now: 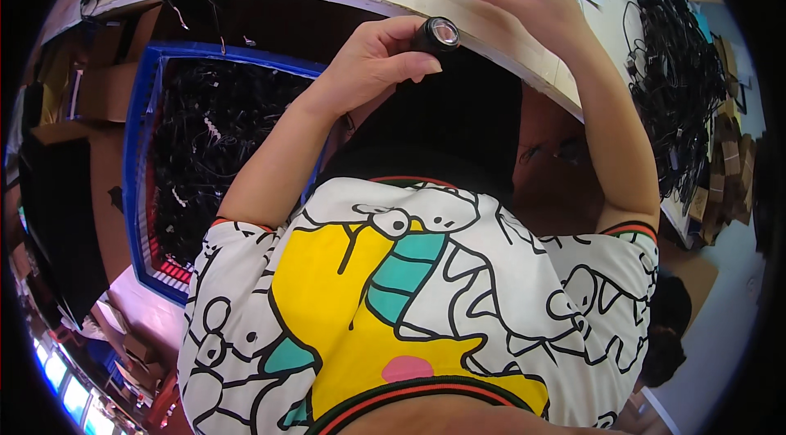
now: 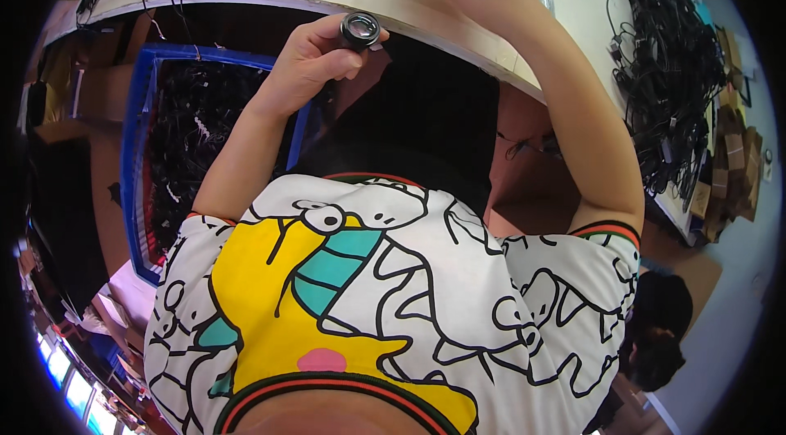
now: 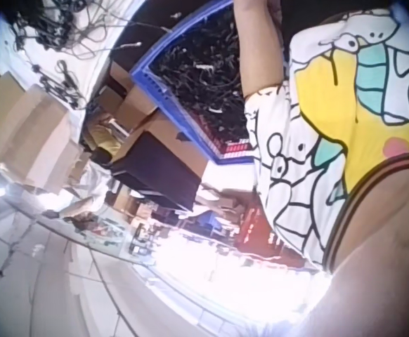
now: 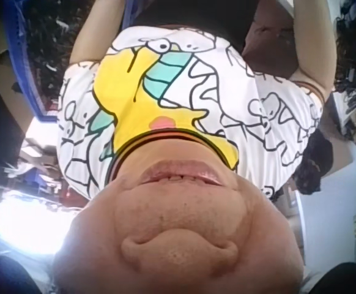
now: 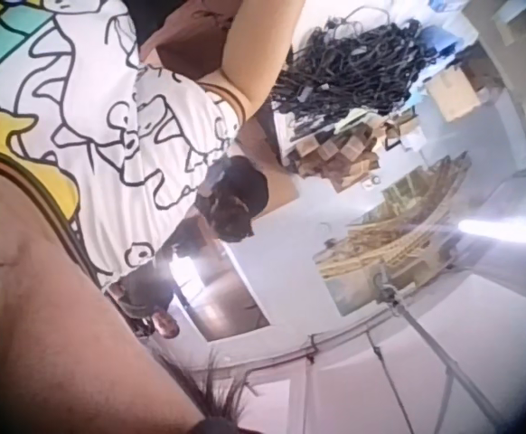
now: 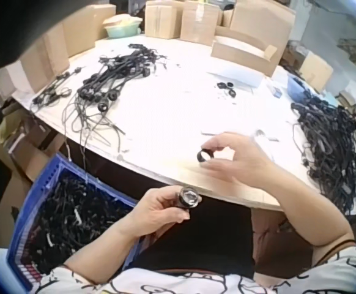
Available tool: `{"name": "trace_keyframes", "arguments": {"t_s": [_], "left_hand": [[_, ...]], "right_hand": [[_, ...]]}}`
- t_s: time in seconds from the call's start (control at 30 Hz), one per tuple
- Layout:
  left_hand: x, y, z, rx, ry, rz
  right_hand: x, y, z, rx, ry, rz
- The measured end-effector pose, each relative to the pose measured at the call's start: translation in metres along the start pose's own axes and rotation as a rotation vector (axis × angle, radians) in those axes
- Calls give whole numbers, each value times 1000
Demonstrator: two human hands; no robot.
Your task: Assembling small electronic components by gluing parts into a housing and connecting wiring.
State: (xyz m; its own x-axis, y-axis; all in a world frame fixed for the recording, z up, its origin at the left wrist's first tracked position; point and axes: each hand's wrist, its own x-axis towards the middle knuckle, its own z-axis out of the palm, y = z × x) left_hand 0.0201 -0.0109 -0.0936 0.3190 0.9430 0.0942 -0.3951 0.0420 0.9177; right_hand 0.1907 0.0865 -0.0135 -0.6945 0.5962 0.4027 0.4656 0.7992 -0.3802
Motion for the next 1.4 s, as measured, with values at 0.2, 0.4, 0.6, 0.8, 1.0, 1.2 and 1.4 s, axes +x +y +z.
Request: {"name": "trace_keyframes", "arguments": {"t_s": [0.2,0.4,0.6,0.8,1.0,1.2,1.4], "left_hand": [[0,-8,-1,40,-21,12],[3,-10,4,49,-98,43],[3,-6,11,74,-123,4],[14,3,30,258,-2,65],[5,-14,30,450,-38,84],[6,-16,35,300,-153,24],[-2,-23,36,276,-104,94]], "right_hand": [[-22,-34,-19,284,-252,42],[-30,-43,-22,245,-266,9],[-40,-39,-21,199,-260,64],[-49,-39,-28,228,-115,55],[-54,-51,-50,-18,-450,167],[-78,-65,-62,-98,-358,184],[-86,-71,-57,-85,-243,183]]}}
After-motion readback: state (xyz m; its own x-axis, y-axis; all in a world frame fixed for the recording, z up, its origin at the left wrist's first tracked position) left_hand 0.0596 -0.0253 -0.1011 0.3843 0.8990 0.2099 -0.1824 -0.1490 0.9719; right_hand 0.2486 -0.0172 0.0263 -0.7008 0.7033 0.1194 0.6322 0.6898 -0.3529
